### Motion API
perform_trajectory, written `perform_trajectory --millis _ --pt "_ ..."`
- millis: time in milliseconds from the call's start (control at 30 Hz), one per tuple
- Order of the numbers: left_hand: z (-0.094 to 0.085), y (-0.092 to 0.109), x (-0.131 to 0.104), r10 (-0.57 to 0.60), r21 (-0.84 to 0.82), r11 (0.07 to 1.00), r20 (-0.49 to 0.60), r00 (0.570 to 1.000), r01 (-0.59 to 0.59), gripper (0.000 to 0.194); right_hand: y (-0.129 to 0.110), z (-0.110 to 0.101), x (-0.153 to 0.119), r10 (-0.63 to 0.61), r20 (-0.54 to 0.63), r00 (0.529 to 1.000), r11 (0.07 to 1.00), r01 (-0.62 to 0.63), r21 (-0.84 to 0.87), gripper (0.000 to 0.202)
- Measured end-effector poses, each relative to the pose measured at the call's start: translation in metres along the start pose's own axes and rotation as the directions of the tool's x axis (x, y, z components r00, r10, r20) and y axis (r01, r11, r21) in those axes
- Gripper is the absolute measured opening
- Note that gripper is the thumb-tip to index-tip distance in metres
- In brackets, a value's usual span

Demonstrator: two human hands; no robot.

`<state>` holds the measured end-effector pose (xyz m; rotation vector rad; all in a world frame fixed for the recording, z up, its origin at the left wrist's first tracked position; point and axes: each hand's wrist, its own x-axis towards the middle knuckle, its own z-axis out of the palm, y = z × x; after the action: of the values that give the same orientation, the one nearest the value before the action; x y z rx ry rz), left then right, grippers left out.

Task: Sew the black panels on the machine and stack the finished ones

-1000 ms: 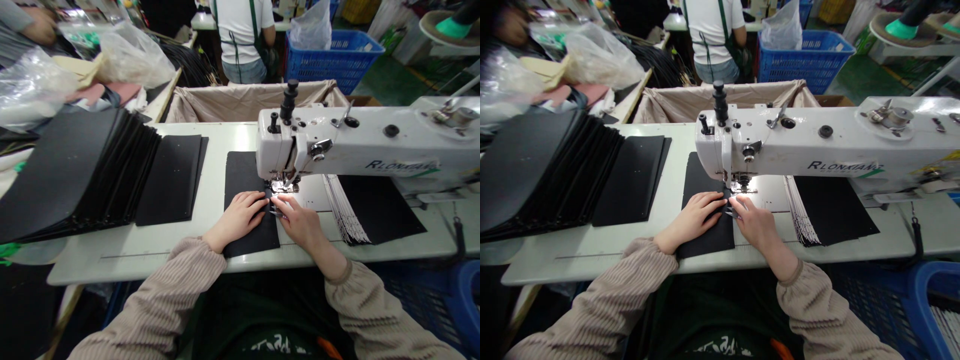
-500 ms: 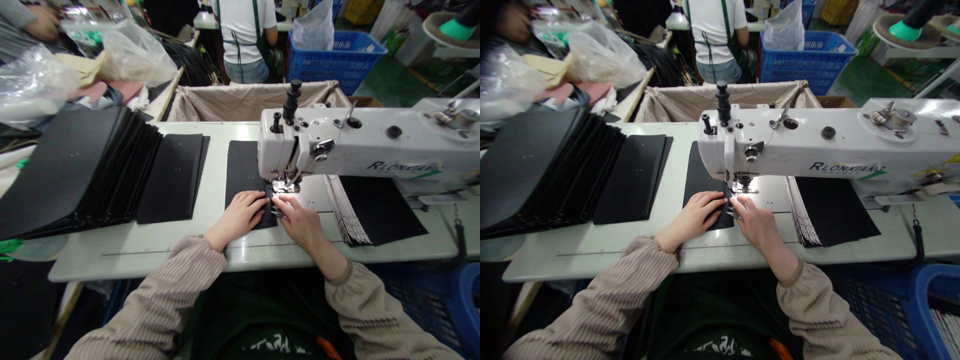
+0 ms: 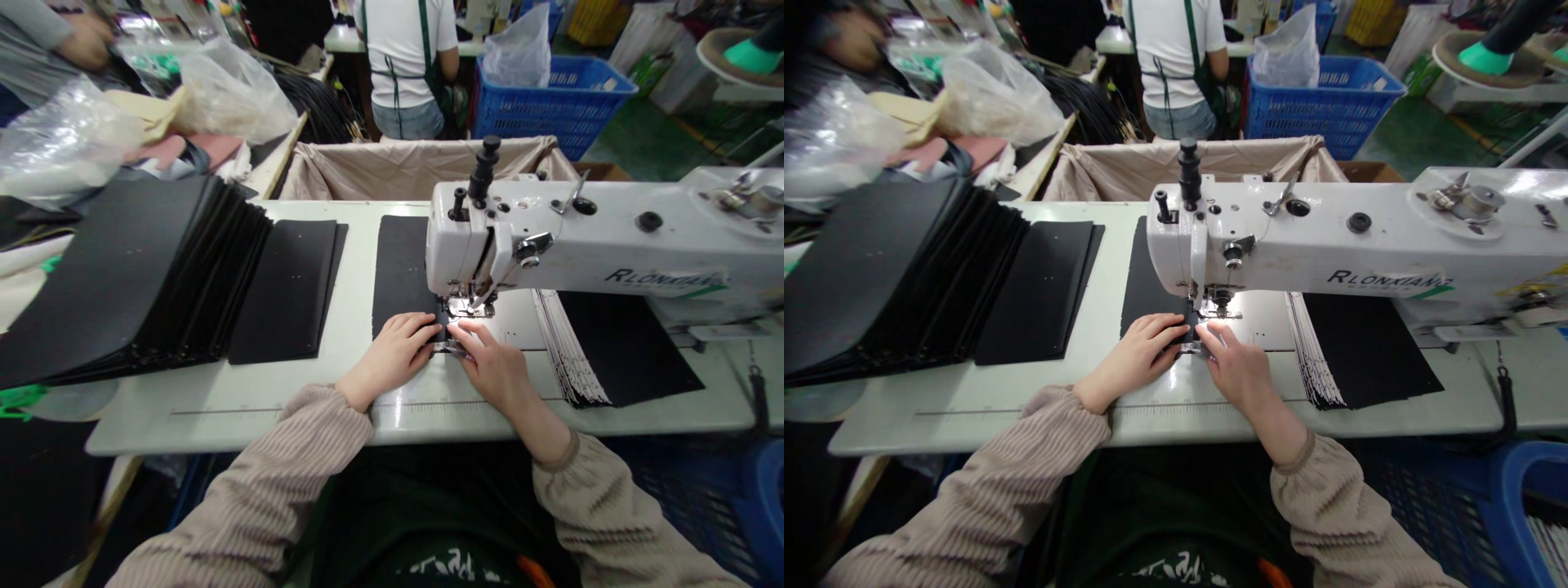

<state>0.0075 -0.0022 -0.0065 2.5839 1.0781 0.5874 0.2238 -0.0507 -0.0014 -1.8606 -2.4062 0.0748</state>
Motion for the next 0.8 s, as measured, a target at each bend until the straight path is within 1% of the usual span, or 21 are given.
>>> perform_trajectory --millis 133,267,400,600,800 --pt "0.001 0.000 0.000 -0.001 0.003 1.000 -0.012 1.000 0.001 0.034 0.000 -0.001 0.000 0.000 0.001 1.000 1.000 0.000 0.010 0.054" --pt "0.002 -0.001 0.002 -0.020 0.005 1.000 -0.021 1.000 0.020 0.035 0.000 -0.001 0.000 0.001 -0.009 1.000 0.999 -0.001 0.041 0.051" --pt "0.005 -0.004 0.005 -0.046 0.010 0.999 -0.008 0.999 0.046 0.040 0.001 0.001 0.001 0.008 -0.015 1.000 0.998 -0.007 0.056 0.050" --pt "0.009 -0.008 0.009 -0.071 0.005 0.997 -0.021 0.997 0.071 0.046 0.002 0.001 0.001 0.008 -0.012 1.000 0.998 -0.007 0.062 0.050" --pt "0.008 -0.007 0.012 -0.072 0.002 0.997 -0.019 0.997 0.072 0.047 0.002 0.000 0.000 0.001 -0.021 1.000 0.997 0.000 0.076 0.051"
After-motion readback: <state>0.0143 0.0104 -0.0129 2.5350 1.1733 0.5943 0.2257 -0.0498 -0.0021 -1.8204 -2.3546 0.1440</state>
